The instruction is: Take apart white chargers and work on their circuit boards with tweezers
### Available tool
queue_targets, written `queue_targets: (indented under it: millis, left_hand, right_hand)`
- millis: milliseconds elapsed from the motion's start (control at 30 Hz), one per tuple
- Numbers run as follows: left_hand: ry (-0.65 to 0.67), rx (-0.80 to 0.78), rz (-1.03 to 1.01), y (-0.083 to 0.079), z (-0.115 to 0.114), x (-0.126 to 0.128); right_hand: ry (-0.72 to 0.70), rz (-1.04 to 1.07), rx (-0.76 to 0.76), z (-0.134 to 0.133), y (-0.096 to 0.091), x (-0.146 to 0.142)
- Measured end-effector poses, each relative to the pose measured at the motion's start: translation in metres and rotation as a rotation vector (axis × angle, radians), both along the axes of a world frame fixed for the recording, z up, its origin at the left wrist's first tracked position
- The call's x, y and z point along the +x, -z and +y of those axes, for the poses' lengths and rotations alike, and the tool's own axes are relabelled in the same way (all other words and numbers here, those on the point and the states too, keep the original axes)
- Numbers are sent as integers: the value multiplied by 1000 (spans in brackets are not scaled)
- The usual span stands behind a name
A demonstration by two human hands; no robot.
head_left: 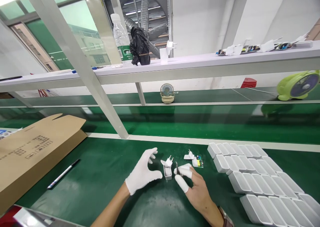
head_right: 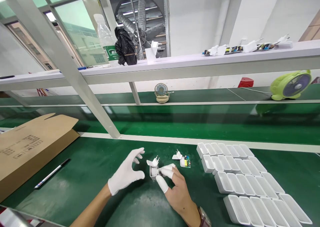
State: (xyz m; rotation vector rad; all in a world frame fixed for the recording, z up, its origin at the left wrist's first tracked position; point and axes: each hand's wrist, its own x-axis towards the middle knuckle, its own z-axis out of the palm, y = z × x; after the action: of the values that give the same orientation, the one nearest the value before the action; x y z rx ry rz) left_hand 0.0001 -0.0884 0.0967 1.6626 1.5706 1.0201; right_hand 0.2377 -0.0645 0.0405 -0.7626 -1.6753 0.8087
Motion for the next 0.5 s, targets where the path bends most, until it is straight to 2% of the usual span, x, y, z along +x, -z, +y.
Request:
queue_targets:
  millis: [133, 233, 333, 433, 500]
  left_hand:
    - [33, -114, -34, 47, 6, 13]
    - [-21, -106, -73, 67, 12, 33]
    - [-54, -124, -208, 69, 26, 45]
    - [-64, -218, -561, 63, 41, 48]
    - [-116, -255, -848, 57, 45, 46]
  right_hand:
    - [52, 129, -332, 5, 5, 2]
    - [27, 281, -484, 9, 1, 0]
    - [24, 387, -537, 13, -6, 0]
    - [20, 432, -588, 19, -9, 0]
    - [14, 448, -586, 21, -8, 0]
